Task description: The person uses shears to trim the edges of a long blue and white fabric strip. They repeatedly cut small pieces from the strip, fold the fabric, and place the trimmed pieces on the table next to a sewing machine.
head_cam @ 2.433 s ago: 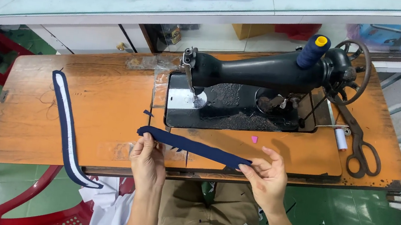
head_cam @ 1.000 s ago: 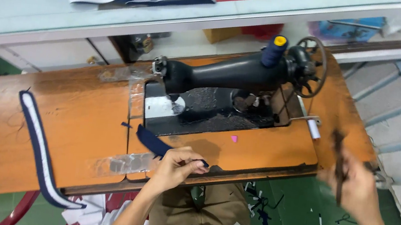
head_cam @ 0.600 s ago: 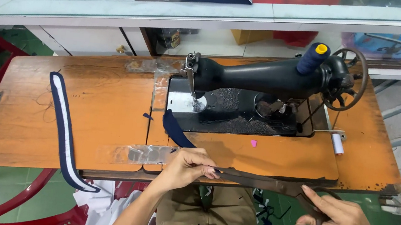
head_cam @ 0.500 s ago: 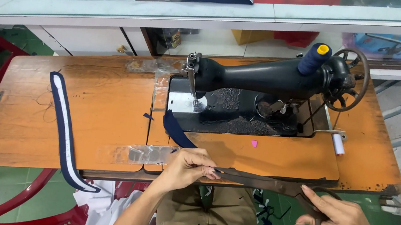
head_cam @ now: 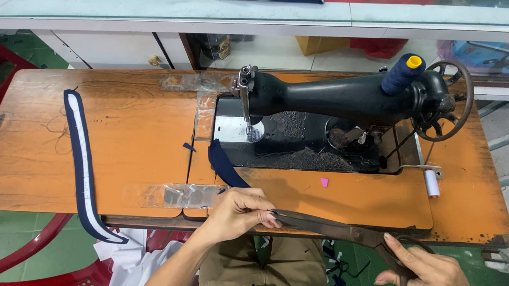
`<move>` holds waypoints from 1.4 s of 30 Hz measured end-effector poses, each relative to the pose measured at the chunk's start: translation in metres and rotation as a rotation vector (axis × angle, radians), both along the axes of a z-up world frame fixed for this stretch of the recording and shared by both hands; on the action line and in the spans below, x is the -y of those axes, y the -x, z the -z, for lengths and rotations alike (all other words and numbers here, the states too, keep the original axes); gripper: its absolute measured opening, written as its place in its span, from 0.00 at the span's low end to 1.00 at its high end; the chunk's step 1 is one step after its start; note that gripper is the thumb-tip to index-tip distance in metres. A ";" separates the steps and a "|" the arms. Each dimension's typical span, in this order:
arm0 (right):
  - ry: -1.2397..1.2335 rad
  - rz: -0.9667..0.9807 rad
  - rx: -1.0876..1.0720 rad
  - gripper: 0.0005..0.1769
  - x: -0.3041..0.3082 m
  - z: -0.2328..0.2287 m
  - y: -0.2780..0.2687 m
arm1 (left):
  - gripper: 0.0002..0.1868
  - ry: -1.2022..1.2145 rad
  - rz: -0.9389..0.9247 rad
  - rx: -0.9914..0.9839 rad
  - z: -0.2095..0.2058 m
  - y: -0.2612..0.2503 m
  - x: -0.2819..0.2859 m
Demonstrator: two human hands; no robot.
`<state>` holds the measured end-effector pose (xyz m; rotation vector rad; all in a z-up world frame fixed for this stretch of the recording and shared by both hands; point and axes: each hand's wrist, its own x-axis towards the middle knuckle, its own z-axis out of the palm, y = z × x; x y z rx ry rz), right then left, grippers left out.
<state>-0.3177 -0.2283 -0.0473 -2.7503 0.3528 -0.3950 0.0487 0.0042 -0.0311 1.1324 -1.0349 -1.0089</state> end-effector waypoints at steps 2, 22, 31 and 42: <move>-0.011 0.020 0.000 0.59 0.000 0.001 0.000 | 0.07 0.006 0.009 0.012 -0.004 0.000 0.000; 0.037 0.304 0.310 0.41 -0.044 0.019 -0.078 | 0.08 0.314 -0.647 0.621 -0.031 -0.137 -0.032; -0.309 0.328 -0.027 0.42 -0.067 0.004 -0.161 | 0.05 -0.057 -1.533 0.798 0.012 -0.091 -0.189; -0.387 0.387 -0.444 0.37 -0.088 -0.008 -0.262 | 0.05 -0.256 -1.320 -0.328 0.119 -0.081 -0.256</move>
